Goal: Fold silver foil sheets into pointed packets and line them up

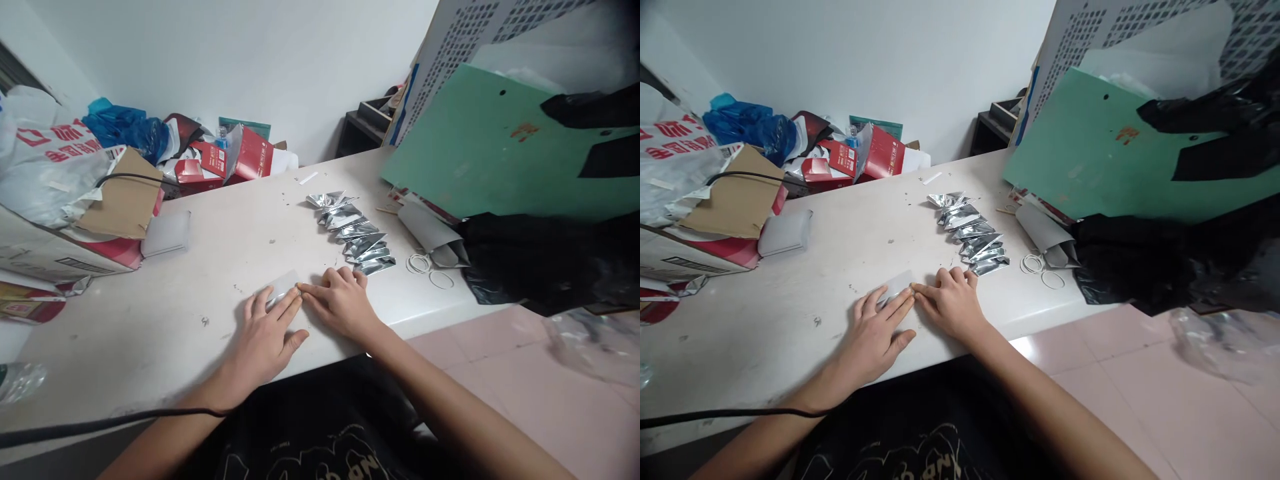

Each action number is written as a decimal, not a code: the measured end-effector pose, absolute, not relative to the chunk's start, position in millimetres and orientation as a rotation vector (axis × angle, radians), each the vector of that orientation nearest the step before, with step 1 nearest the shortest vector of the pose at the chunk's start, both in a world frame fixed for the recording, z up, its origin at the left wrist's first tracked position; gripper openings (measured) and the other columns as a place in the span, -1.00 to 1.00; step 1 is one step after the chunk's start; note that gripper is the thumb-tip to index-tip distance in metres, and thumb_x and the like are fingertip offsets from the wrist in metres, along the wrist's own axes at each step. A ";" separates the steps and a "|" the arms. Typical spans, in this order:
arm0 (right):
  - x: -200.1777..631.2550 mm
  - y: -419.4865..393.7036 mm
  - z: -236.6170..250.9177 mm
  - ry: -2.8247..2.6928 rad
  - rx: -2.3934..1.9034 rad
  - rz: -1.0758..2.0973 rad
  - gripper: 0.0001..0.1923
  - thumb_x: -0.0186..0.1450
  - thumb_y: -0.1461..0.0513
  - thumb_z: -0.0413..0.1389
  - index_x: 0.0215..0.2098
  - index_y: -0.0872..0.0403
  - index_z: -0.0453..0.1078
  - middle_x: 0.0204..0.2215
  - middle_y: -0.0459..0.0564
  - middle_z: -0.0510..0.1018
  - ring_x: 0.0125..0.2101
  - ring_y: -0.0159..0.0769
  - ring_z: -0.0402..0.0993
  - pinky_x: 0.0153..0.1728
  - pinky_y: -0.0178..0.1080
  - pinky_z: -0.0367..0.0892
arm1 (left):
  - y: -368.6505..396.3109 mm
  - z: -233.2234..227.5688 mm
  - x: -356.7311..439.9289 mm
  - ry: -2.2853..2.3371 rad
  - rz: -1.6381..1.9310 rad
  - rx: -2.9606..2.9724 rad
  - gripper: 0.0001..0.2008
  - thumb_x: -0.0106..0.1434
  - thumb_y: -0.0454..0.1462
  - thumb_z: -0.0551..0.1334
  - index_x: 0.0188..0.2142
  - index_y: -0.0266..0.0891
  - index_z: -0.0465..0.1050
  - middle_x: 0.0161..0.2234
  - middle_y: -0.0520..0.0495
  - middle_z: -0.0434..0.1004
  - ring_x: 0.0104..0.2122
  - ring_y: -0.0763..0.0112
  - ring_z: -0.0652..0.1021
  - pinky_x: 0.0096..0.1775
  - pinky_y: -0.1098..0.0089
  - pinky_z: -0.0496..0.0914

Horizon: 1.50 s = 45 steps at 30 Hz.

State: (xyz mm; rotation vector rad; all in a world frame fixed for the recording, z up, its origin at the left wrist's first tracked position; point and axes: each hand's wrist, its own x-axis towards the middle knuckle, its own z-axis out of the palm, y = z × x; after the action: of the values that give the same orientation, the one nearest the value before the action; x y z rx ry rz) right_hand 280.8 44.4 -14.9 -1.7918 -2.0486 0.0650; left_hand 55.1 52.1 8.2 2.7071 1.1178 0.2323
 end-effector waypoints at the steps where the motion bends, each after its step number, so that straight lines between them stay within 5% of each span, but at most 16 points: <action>1: 279.5 47.4 -15.4 -2.022 -1.794 0.085 -0.70 0.56 -0.01 0.10 0.10 -0.35 0.67 -0.28 0.03 0.46 -0.17 -0.09 0.27 -0.05 -0.01 -0.01 | 47.8 5.2 59.9 1.174 0.261 2.689 -0.40 0.58 0.03 0.12 0.52 -0.01 0.23 0.47 -0.06 0.32 0.40 -0.32 0.24 0.34 -0.33 0.18; 11: 267.5 58.3 -24.7 -1.854 -1.879 0.151 -0.70 0.56 -0.07 0.11 0.01 -0.36 0.71 -0.30 0.04 0.46 -0.17 -0.06 0.27 -0.10 -0.02 -0.03 | 33.5 5.3 73.4 1.305 0.376 2.543 -0.40 0.58 -0.02 0.08 0.51 -0.09 0.24 0.46 -0.12 0.34 0.34 -0.29 0.27 0.31 -0.36 0.20; 22: 269.8 59.7 -26.3 -1.864 -1.881 0.156 -0.75 0.54 -0.06 0.16 0.00 -0.39 0.70 -0.32 0.02 0.44 -0.18 -0.09 0.26 -0.14 -0.06 -0.07 | 49.6 12.4 56.3 1.233 0.316 2.626 -0.47 0.51 0.06 0.19 0.40 0.09 0.43 0.42 -0.04 0.39 0.37 -0.37 0.24 0.34 -0.45 0.11; 38: 267.6 55.7 -20.5 -1.872 -1.837 0.202 -0.78 0.47 -0.08 0.27 0.02 -0.39 0.70 -0.28 0.02 0.47 -0.15 -0.06 0.30 -0.10 -0.03 -0.02 | 36.6 -1.4 41.0 1.236 0.267 2.716 -0.12 0.42 0.31 0.16 0.56 0.01 0.13 0.51 -0.11 0.24 0.52 -0.50 -0.01 0.38 -0.57 -0.08; 45: 266.8 56.5 -19.2 -1.853 -1.834 0.196 -0.80 0.45 -0.07 0.28 -0.01 -0.38 0.71 -0.29 0.02 0.48 -0.16 -0.06 0.31 -0.09 -0.02 0.01 | 30.2 4.1 26.3 1.278 0.202 2.689 -0.20 0.44 0.29 0.15 0.54 0.13 0.16 0.52 -0.03 0.23 0.52 -0.50 0.00 0.36 -0.59 -0.05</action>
State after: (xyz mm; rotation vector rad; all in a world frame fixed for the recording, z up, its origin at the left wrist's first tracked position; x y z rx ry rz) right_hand 266.8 56.5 -19.2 -1.8337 -1.8530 0.1956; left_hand 26.3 30.2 4.1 2.6890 1.2783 0.2022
